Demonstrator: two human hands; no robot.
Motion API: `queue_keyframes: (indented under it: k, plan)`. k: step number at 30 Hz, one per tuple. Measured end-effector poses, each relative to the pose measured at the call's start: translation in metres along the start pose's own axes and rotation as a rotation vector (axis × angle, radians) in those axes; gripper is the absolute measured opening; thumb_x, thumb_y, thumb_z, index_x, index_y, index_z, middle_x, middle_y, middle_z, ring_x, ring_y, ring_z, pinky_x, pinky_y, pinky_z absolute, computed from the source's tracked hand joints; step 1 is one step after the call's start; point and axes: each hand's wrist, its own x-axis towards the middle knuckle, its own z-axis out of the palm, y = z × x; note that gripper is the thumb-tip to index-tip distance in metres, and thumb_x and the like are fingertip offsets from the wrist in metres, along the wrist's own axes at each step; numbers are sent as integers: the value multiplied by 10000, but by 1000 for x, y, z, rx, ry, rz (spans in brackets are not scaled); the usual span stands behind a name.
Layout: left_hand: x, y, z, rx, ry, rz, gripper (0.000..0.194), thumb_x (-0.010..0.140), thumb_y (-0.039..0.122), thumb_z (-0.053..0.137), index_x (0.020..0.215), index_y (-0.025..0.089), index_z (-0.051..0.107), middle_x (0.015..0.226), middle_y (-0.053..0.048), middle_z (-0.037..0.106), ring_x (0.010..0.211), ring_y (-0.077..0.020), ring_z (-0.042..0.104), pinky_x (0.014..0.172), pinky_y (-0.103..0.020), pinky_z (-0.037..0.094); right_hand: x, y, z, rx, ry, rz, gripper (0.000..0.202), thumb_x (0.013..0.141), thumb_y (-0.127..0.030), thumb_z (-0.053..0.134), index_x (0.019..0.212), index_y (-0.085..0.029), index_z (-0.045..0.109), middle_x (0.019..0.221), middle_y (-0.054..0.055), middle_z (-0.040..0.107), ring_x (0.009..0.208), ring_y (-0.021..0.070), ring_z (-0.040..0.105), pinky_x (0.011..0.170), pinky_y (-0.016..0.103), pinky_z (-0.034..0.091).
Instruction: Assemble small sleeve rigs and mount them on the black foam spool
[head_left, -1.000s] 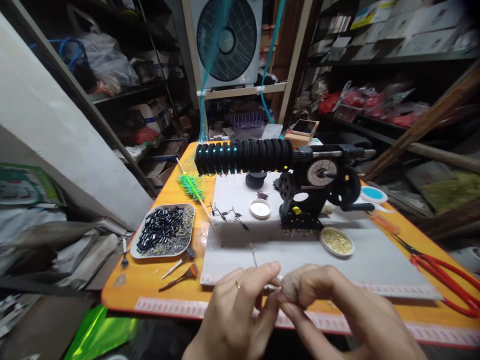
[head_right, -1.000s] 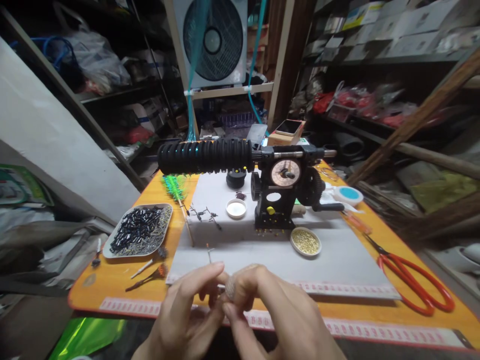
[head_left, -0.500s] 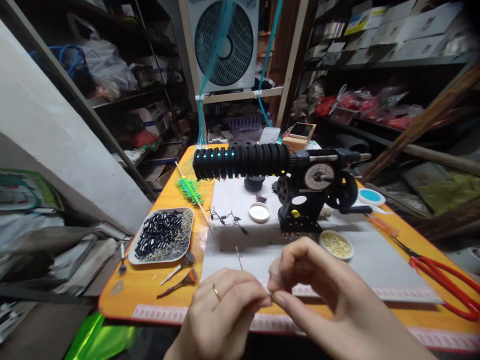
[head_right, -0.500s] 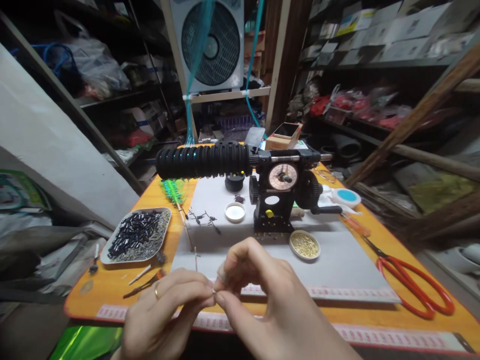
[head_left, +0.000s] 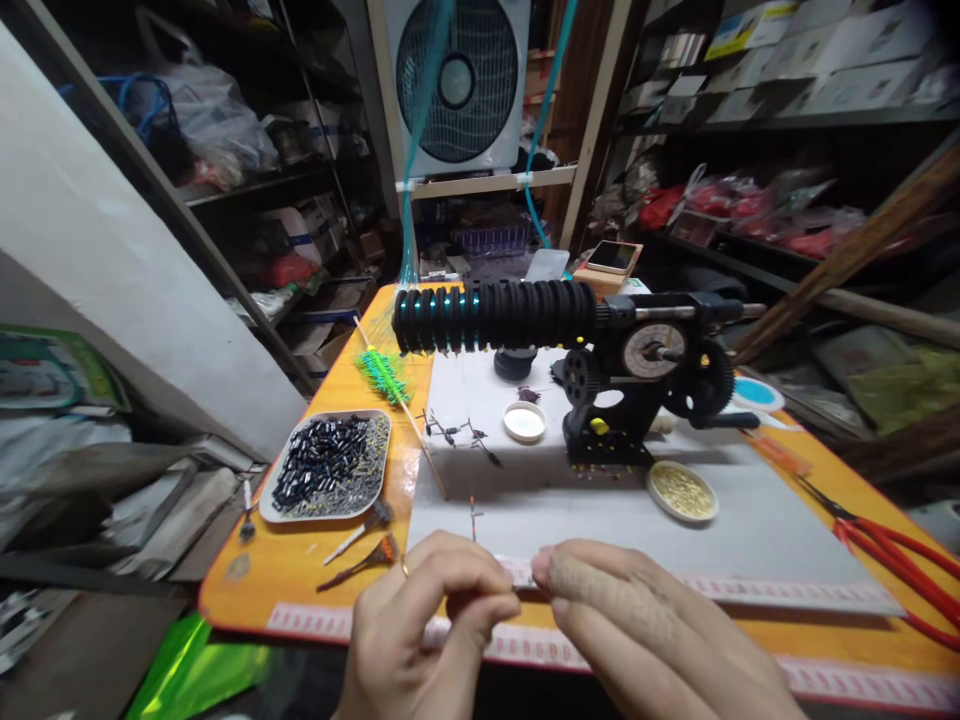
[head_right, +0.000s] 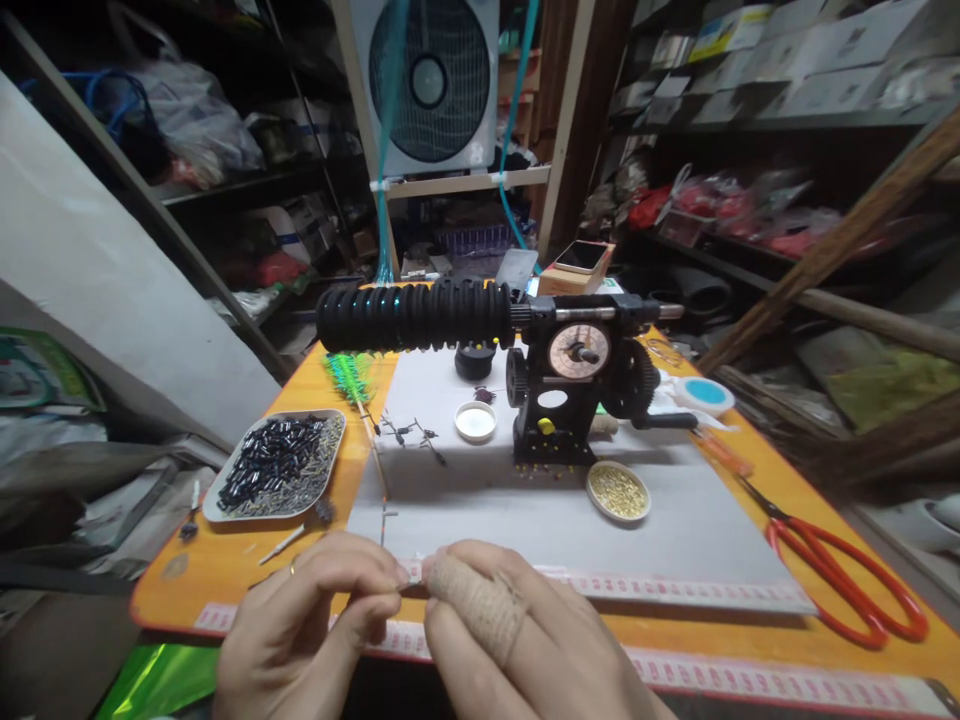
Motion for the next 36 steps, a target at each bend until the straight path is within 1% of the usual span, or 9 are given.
queue_keyframes:
  k: [6,9,13,17,22,25,29,33,36]
  plan:
    - [-1,1,-2,50,-25,-15,169,850,49,607,852,218,622,872,-16,699,801,-126,684,651,-172,518,-1,14,-6,33,-180,17,144,945,-133,506,927,-207,629,963,60,728,889,171,703,744,234,602]
    - [-2,0,1,-21,-18,-110,152,872,84,594,831,227,624,943,-19,696,692,-99,656,550,-158,491,-1,15,-4,45,-225,86,136,925,-135,528,849,-218,606,864,39,708,772,156,690,658,223,595]
    - [-1,-1,4,-85,-13,-218,119,894,150,581,803,215,623,852,-26,671,638,-107,608,497,-172,448,-1,13,-2,12,-159,83,202,948,-143,493,806,-222,612,822,31,704,736,149,693,651,212,591]
    - [0,3,9,5,23,-150,117,879,138,583,788,205,613,690,-1,574,622,-125,557,535,-214,425,4,7,-7,-57,-72,-49,252,990,-143,412,907,-195,645,903,66,754,894,189,718,807,271,594]
    - [2,9,17,107,61,-61,121,860,82,598,858,191,650,723,-15,625,580,-110,554,529,-226,414,13,5,-9,-17,-100,-107,259,991,-114,369,961,-160,622,961,109,765,1037,218,692,922,309,572]
    - [5,9,15,36,28,-84,114,846,90,633,816,195,666,705,-12,669,627,-123,612,561,-214,461,12,9,-2,130,-142,-90,196,966,-95,422,989,-165,603,981,102,747,984,178,710,864,230,589]
    - [8,8,8,-23,-39,-96,125,821,79,673,827,203,685,729,-15,719,663,-138,662,587,-211,517,7,11,5,271,-49,16,189,893,-38,511,970,-203,562,958,73,726,876,152,724,751,179,600]
    - [7,8,7,-18,-34,-80,138,812,77,686,856,207,696,739,-15,723,660,-132,656,584,-202,508,6,10,3,298,-74,63,192,862,-27,548,910,-213,552,920,48,722,808,133,719,713,167,593]
    - [7,11,8,-54,-9,-173,104,835,108,653,821,205,687,711,-5,679,652,-124,622,590,-200,474,7,10,0,277,-126,52,194,853,-34,577,914,-219,570,957,44,733,815,130,723,720,160,589]
